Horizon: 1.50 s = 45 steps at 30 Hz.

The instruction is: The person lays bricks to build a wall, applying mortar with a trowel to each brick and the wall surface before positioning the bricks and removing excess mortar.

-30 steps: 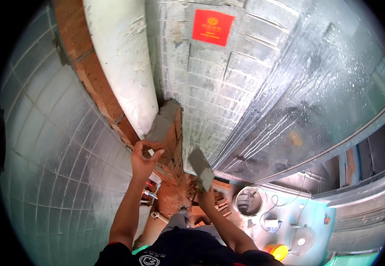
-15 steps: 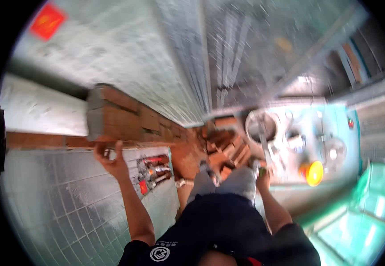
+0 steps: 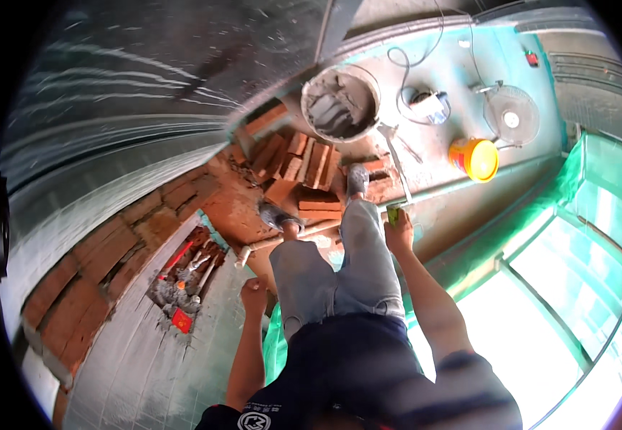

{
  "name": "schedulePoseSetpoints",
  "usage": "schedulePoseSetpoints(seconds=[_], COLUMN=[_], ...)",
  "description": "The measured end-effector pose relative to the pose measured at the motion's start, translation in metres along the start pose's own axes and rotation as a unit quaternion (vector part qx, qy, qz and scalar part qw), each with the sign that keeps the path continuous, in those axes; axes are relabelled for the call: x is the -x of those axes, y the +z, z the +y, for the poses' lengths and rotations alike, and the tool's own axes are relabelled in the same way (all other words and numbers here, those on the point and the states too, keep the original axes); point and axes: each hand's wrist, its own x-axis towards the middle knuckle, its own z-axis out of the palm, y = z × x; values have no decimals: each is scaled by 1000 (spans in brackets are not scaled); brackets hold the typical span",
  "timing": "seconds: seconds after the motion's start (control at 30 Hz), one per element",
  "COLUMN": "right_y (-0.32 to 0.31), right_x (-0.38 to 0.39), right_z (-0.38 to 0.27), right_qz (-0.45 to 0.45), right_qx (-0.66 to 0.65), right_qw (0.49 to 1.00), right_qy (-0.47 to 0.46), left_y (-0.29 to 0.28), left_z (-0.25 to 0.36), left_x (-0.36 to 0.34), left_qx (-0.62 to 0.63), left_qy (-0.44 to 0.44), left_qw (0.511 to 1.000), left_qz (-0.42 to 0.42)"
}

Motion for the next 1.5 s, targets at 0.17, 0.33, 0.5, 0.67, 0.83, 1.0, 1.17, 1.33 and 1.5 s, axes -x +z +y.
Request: schedulePoseSetpoints(seconds=[0.17,0.33,0.5,0.67,0.83,1.0,1.17,1.33,1.5], right_y=[0,18,50,68,87,104,87,144,184], right_x=[-13,-26,-48,-69,-73,-76,-174,-310,-357], right_z=[-9,6,9,8,-4,-11,-19,-36,-80], right_qz=[-39,-81,-119,-123,-185,-204,-148,-88,-208], right_qx=[-37,-130,-169,-290,-302,-211,-4,225,379], right_qw=[994,973,963,932,910,919,988,960,884], right_qy=[95,174,171,182,214,263,-40,-141,-178], left_y=[103,208,277,317,293,248,257,240,188], left_z=[-18,-10,-50,-25,-4,67,124,134,113], left_x=[-53,-119,-179,-243,-366,-517,-601,-617,-559], left_qx=[-89,-60,-202,-270,-216,-408,-523,-562,-330], left_qy=[-39,-134,-56,-32,190,372,306,236,188], left_qw=[991,980,966,955,946,807,788,792,925], left_qz=[-90,-137,-152,-117,150,208,109,38,16])
